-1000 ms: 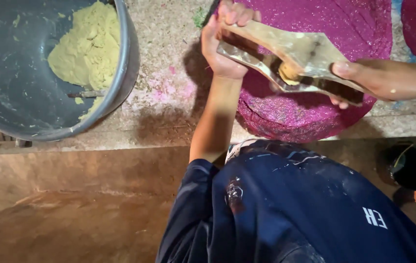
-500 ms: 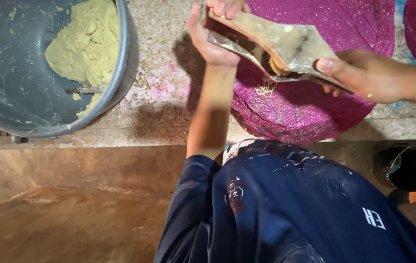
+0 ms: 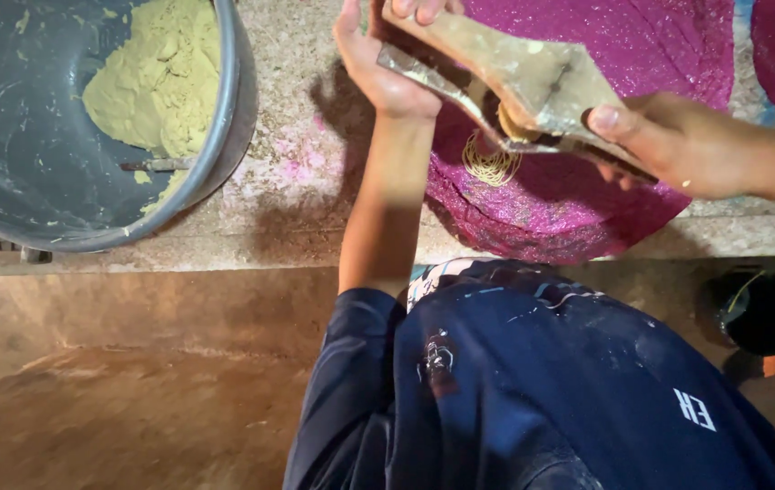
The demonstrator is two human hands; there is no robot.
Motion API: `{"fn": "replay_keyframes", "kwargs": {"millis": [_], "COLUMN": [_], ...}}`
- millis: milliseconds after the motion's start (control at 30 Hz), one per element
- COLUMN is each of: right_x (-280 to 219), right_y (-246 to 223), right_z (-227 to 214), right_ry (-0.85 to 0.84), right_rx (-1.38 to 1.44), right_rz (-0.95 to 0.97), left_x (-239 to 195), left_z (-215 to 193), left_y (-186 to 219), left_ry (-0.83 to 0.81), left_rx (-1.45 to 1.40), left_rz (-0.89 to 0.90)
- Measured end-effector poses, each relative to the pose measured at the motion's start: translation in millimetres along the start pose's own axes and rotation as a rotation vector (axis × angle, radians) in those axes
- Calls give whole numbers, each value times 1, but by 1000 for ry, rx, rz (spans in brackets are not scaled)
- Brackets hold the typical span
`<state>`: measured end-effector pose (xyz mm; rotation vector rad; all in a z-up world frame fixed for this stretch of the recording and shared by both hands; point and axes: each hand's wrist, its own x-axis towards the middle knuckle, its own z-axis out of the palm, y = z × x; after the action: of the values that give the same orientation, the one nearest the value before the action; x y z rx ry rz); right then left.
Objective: The person uses a manual dough press to extrude dough into spiral noodle shapes onto pink trays. They repeatedly scoop dough from a metal bowl, load the press, and squeeze out noodles, then move the filled tray aside and continue with a new tray.
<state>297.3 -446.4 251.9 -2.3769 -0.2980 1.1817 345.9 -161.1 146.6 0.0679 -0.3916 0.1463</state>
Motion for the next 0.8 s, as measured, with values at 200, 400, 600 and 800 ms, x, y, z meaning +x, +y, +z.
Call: {"fn": "replay_keyframes", "kwargs": {"millis": [200, 400, 600, 800], "right_x": [-15, -2, 14, 32], "right_y": [1, 7, 23, 38], "right_z": [-8, -9, -4, 8], "right_ry": [-8, 176, 120, 182], "right_rx": [-54, -74, -53, -4], "right_rz": [62, 13, -118, -134], "left_x": [-18, 0, -36, -90], "left_z": [-6, -43, -74, -54], "left_y": [-21, -13, -3, 1], "left_ry": [48, 401, 581, 274], "left_rx": [0, 188, 661, 1339], "left_rz": [-2, -50, -546, -929]}}
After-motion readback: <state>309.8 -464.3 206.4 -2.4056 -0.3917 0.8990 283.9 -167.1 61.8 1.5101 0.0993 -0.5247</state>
